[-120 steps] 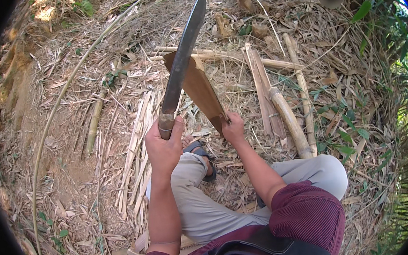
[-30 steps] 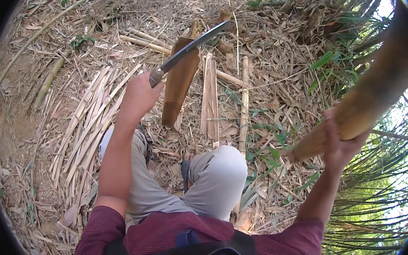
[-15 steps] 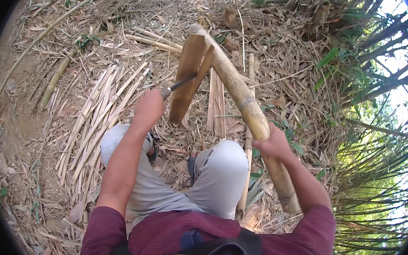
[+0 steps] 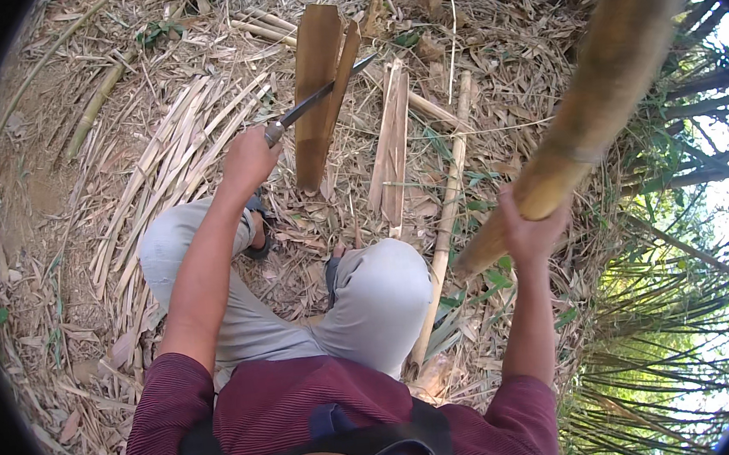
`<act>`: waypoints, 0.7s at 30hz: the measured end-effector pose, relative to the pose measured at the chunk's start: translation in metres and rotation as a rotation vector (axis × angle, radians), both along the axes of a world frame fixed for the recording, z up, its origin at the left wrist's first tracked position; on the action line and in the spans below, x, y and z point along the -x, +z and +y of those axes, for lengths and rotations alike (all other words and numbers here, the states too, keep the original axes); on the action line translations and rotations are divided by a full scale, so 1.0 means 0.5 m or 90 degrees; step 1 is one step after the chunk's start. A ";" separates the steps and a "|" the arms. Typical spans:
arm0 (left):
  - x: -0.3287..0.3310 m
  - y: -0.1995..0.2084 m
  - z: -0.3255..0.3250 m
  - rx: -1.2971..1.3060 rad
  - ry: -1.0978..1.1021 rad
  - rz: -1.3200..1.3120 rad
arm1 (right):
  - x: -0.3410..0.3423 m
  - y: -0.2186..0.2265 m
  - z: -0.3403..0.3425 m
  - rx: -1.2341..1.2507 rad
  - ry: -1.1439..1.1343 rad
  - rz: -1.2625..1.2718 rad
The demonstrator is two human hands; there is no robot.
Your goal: The person strips layers from a piece of bamboo by hand and using a blade.
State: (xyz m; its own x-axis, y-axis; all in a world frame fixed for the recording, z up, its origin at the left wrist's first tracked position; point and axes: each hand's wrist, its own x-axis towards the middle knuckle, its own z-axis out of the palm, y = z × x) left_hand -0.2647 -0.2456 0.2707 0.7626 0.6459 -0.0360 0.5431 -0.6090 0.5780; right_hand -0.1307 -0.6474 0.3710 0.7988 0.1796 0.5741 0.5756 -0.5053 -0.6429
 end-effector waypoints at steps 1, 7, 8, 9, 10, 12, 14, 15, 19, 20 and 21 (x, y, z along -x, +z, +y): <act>-0.001 -0.023 0.004 0.001 0.016 -0.014 | 0.015 -0.051 0.022 0.043 0.047 0.102; 0.040 -0.303 -0.026 0.017 0.001 0.092 | 0.044 -0.345 0.049 0.499 0.080 0.464; 0.017 -0.330 -0.017 0.019 0.021 0.069 | 0.038 -0.383 0.036 0.446 0.072 0.431; -0.002 -0.325 -0.005 0.036 0.045 0.057 | 0.047 -0.408 0.029 0.393 0.063 0.419; -0.023 -0.326 -0.006 0.066 0.056 0.053 | 0.058 -0.404 0.021 0.363 0.092 0.398; -0.007 -0.314 -0.005 0.100 0.061 0.105 | 0.097 -0.429 -0.006 0.278 0.111 0.462; -0.006 -0.328 -0.009 0.116 0.072 0.101 | 0.102 -0.433 -0.023 0.239 0.090 0.458; -0.008 -0.336 -0.011 0.125 0.076 0.099 | 0.100 -0.426 -0.042 0.253 0.075 0.439; -0.009 -0.348 -0.031 0.151 0.095 0.079 | 0.174 -0.296 -0.045 0.334 0.006 0.339; -0.010 -0.359 -0.018 0.150 0.083 0.083 | 0.194 -0.250 -0.032 0.353 -0.004 0.276; -0.011 -0.357 -0.016 0.154 0.090 0.081 | 0.216 -0.210 -0.021 0.372 -0.017 0.218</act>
State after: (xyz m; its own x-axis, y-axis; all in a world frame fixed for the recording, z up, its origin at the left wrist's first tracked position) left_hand -0.2589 -0.2537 0.0920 0.6453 0.7062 -0.2912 0.6899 -0.3751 0.6191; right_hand -0.2386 -0.6580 0.2661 0.9271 0.3605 0.1026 0.3700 -0.8365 -0.4041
